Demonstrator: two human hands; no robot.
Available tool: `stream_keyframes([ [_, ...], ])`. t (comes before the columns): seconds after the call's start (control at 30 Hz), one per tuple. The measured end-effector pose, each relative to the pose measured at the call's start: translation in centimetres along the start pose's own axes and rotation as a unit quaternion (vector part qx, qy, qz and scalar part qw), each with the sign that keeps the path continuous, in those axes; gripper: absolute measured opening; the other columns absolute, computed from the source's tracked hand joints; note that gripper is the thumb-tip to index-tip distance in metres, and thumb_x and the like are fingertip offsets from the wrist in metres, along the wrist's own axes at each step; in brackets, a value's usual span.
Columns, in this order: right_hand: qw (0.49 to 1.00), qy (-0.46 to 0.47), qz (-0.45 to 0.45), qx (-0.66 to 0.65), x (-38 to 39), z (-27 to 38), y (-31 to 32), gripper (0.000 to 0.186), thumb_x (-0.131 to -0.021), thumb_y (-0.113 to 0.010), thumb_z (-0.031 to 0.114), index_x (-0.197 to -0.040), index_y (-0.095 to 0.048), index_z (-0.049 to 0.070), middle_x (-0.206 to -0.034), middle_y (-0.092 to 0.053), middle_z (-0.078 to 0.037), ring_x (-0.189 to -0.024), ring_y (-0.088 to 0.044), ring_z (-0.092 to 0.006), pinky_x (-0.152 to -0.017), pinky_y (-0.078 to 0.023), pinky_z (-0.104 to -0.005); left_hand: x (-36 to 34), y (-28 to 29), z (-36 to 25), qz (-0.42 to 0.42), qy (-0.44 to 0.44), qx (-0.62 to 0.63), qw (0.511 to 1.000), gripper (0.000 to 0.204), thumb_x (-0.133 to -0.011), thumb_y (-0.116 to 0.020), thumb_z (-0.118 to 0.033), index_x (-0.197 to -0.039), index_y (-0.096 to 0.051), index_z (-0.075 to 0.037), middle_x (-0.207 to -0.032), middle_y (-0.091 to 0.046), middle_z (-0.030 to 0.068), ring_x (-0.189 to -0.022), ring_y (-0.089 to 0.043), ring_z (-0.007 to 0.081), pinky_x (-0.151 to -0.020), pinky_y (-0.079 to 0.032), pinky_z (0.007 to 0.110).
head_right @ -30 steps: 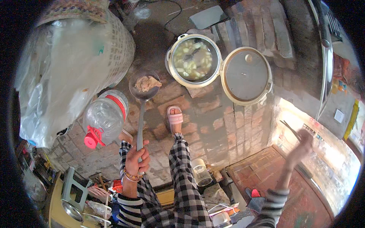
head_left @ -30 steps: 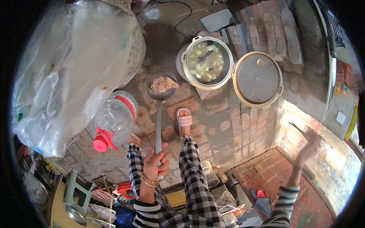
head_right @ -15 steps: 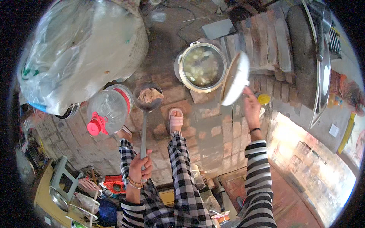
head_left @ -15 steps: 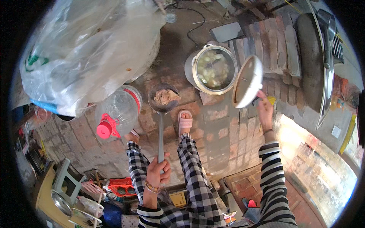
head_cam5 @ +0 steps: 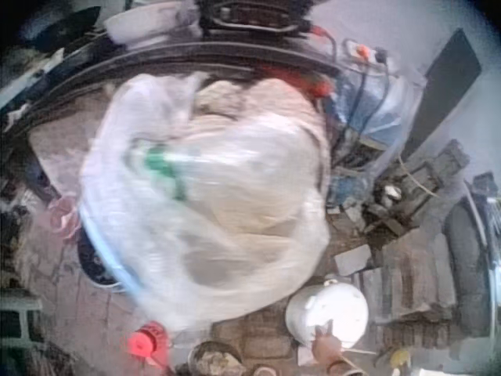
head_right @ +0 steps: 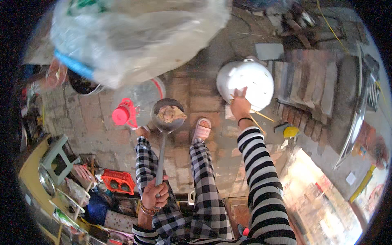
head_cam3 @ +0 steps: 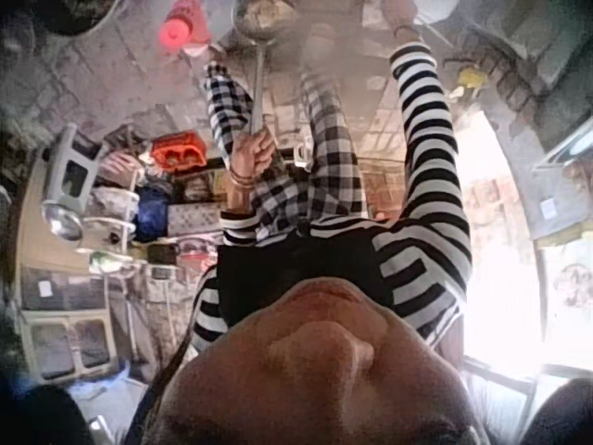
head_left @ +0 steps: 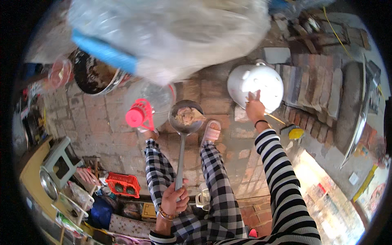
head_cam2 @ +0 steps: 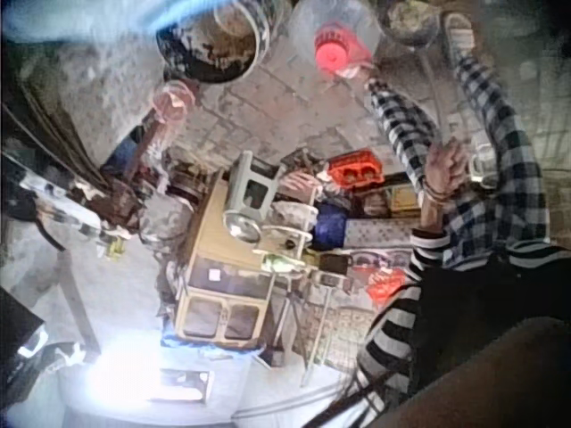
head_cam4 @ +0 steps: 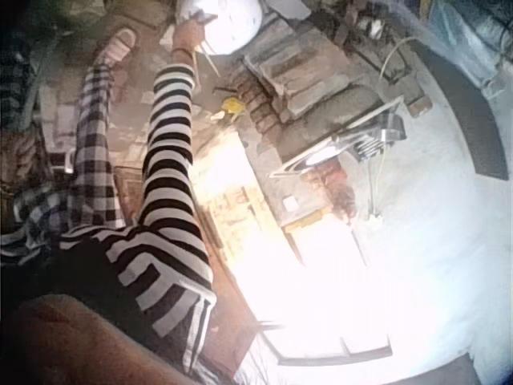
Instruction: The person walks through a cluttered garage and enters a kitchen area. They stir food in a wok, transfer cooked items into bowls, and use a ladle and chopsticks to handle ingredients from a pot.
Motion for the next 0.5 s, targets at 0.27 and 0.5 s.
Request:
stream_keyframes([
  [0.27, 0.992, 0.081, 0.081, 0.057, 2.3, -0.5, 4.3, 0.033, -0.077, -0.046, 0.02, -0.109, -0.051, 0.016, -0.114, -0.046, -0.02, -0.083, -0.056, -0.0339, -0.073, -0.045, -0.0439, 7.2, 1.1, -1.6, 0.038, -0.019, 0.075, 0.996, 0.031, -0.086, -0.043, -0.014, -0.116, -0.042, -0.007, -0.063, -0.034, 0.0002, -0.04, -0.026, 0.006, -0.029, -0.02, 0.019],
  [0.5, 0.983, 0.178, -0.012, 0.047, 15.5, 8.8, 17.2, 0.018, -0.08, -0.045, 0.019, -0.077, -0.052, 0.003, -0.06, -0.056, -0.019, -0.054, -0.056, -0.0345, -0.049, -0.046, -0.0441, 19.9, 0.9, -5.6, 0.036, -0.051, 0.095, 0.994, 0.03, -0.084, -0.042, -0.01, -0.113, -0.041, -0.003, -0.062, -0.037, 0.0008, -0.042, -0.029, 0.0068, -0.03, -0.02, 0.018],
])
Point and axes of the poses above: each hand's wrist, its own x-axis away from the middle knuckle, its own y-axis out of the back of the hand, z = x × y, the point moved 4 cm from there along -x, towards the middle knuckle
